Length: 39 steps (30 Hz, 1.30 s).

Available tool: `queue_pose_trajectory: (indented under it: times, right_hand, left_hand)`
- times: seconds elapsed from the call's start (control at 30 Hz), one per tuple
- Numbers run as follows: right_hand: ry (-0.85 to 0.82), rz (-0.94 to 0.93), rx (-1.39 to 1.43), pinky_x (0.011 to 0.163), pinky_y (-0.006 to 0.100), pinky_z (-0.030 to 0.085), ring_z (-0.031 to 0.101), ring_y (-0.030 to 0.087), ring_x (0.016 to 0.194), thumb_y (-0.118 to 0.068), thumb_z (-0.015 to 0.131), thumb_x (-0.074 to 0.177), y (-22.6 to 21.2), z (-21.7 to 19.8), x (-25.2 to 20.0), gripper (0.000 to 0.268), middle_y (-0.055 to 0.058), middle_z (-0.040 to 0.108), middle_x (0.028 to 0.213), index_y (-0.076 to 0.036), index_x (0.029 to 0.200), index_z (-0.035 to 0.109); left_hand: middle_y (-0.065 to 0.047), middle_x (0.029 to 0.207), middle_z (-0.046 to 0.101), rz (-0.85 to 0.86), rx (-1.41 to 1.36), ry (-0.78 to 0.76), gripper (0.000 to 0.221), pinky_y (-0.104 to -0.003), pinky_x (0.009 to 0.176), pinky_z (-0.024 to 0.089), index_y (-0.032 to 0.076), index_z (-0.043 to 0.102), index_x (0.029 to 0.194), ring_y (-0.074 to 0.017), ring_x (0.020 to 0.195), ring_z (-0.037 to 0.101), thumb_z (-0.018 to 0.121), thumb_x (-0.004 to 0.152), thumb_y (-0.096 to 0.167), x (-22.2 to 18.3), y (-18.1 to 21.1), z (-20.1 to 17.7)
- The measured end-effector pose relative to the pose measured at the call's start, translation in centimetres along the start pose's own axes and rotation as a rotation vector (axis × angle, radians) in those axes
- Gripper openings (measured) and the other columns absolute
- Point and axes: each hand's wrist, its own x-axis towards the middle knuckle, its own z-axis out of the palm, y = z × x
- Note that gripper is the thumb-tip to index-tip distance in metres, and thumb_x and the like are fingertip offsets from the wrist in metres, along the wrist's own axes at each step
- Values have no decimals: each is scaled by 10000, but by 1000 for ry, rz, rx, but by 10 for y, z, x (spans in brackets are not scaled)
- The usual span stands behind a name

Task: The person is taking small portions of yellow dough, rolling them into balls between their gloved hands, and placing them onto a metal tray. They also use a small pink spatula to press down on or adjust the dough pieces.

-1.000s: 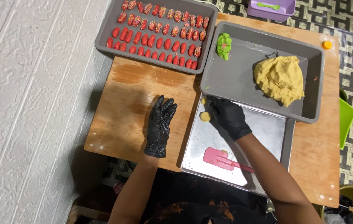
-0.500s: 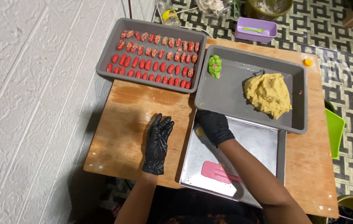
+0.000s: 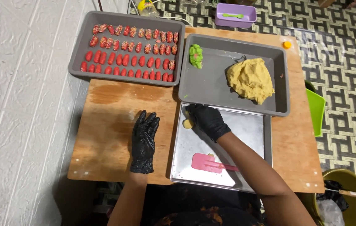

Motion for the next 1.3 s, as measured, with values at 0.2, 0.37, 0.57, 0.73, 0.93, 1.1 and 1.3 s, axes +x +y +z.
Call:
queue_pose_trajectory:
  times: [0.2,0.37,0.57,0.73,0.93,1.1,1.3]
  right_hand:
    - [35,-107,-54,909,451,596,701,319,1093,-315,588,995,11,24,18,317,91,740,1106,-213,1274,699]
    - [52,-80,25,942,427,578,691,300,1108,-286,611,982,16,21,8,309,83,733,1108,-196,1266,691]
    - [412,-164,346,1006,478,527,657,430,1129,-102,605,955,46,-38,-12,232,184,737,1095,-73,1139,744]
    - [658,82,5,965,487,530,630,434,1153,-65,580,981,145,-78,-8,377,237,694,1147,-80,1339,695]
    - [512,262,-467,911,490,453,541,350,1185,-470,838,806,160,-39,-13,691,89,589,1274,-333,1450,628]
    - [230,79,508,885,507,553,674,498,1032,-288,648,925,6,-44,-48,408,251,729,1056,-11,1225,656]
    - [170,-133,33,809,460,596,630,333,1062,-579,810,745,12,27,-38,843,96,627,1156,-183,1449,568]
  left_hand:
    - [-300,1422,546,16,-34,-47,486,-540,1134,428,44,439,1513,-455,1295,560,440,1050,190,8,-14,-17]
    - [-288,1428,548,10,-19,-62,484,-538,1135,424,45,442,1517,-439,1310,549,433,1059,200,5,-8,-13]
    - [-302,1425,542,1,-14,-57,482,-540,1140,421,24,442,1506,-446,1307,552,435,1044,161,-3,7,8]
    - [-306,1441,526,-6,21,-45,476,-545,1144,414,15,430,1507,-451,1313,545,399,1052,151,-6,10,10]
    - [-309,1448,515,30,-11,-73,488,-533,1149,413,10,420,1512,-444,1319,540,433,1042,141,-5,6,2]
    - [-315,1431,524,43,-18,-81,479,-552,1140,419,6,414,1516,-459,1310,541,412,1065,165,1,-4,-6]
    - [-301,1428,538,51,5,-92,475,-549,1143,416,15,423,1517,-440,1311,546,417,1066,162,-1,-2,-4]
